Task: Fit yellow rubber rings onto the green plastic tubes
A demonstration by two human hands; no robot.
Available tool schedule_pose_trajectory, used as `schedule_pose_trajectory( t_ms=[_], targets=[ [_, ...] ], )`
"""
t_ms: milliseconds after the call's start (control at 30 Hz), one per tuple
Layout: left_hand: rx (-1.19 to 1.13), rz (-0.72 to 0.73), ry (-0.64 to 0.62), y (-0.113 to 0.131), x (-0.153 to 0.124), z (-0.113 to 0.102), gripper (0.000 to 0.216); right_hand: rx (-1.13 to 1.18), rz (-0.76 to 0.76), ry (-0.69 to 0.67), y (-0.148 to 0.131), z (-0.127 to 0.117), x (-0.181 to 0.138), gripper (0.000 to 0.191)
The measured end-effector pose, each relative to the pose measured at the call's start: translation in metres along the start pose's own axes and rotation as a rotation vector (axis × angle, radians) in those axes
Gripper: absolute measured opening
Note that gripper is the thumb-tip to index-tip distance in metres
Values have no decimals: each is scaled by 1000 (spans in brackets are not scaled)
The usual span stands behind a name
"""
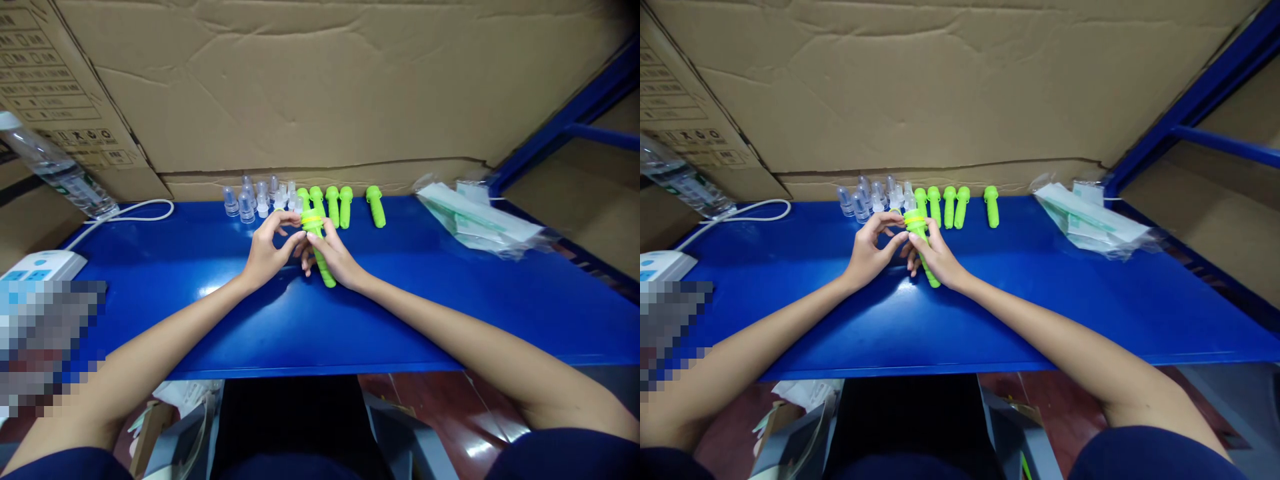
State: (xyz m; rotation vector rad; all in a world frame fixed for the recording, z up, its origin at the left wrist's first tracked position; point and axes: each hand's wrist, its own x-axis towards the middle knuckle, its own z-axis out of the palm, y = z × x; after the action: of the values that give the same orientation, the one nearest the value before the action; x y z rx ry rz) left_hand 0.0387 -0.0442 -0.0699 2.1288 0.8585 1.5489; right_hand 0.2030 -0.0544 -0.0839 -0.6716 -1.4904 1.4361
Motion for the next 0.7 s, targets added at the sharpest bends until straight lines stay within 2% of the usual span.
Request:
schedule_pose_trajectory(
  t_ms=[167, 300, 467, 700],
  targets=[
    [79, 46, 37, 2, 0, -2, 18, -105, 22, -14, -1, 2, -4, 46],
    [56, 42, 16, 2, 1, -3, 14, -194, -79, 69, -3, 6, -8, 58],
    [12, -26, -8, 0, 2, -3, 15, -272, -120, 98, -4, 8, -10, 46],
    [-44, -74, -32, 0, 5, -5, 13, -264, -109, 76, -6, 6, -10, 43]
  ],
)
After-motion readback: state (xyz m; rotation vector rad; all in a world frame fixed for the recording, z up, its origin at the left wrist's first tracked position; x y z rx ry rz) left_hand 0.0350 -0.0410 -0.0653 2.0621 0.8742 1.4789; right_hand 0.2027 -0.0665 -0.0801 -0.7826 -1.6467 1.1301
